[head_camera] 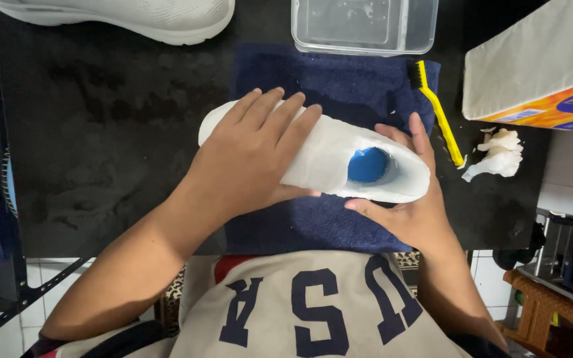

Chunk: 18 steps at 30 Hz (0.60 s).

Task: Applying wet tissue paper to white shoes as part of a cleaning or whitening process.

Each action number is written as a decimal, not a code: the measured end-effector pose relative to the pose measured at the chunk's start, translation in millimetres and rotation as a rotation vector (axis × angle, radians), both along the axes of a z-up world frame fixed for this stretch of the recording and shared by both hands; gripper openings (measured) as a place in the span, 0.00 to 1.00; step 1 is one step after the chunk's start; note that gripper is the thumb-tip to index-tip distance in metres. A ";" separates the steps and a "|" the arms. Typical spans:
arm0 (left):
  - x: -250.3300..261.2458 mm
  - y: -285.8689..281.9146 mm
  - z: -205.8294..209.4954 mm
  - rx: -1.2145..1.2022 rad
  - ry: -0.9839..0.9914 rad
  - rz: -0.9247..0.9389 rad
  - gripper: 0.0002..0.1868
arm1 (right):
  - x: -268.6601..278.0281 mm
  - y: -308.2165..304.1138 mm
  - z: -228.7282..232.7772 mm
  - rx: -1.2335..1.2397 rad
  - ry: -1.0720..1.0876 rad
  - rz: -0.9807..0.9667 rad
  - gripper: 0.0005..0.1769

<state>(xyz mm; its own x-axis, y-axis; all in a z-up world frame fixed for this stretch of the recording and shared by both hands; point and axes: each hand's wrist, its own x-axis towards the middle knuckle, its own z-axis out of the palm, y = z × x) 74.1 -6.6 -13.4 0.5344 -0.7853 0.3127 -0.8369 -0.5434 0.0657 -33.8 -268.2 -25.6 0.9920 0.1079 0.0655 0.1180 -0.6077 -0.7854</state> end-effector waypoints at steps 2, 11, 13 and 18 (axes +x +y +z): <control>-0.3 0.2 0.6 0.006 0.011 -0.002 0.61 | -0.8 3.4 -0.1 0.021 0.018 -0.034 0.67; -0.7 0.3 0.0 -0.007 0.010 0.007 0.61 | -0.1 5.7 2.7 -0.065 0.012 -0.048 0.62; -0.5 0.2 -0.3 0.016 0.007 0.008 0.65 | 0.1 6.1 4.8 -0.104 0.008 -0.046 0.53; -0.1 -0.7 -2.7 -0.041 -0.013 0.010 0.59 | 0.4 5.2 7.9 -0.101 0.055 -0.045 0.56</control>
<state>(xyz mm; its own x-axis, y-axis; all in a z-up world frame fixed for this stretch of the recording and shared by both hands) 73.9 -7.3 -16.0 0.5381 -0.7662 0.3514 -0.8323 -0.5488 0.0778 -33.4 -263.1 -17.7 0.9978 0.0664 0.0021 0.0473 -0.6878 -0.7244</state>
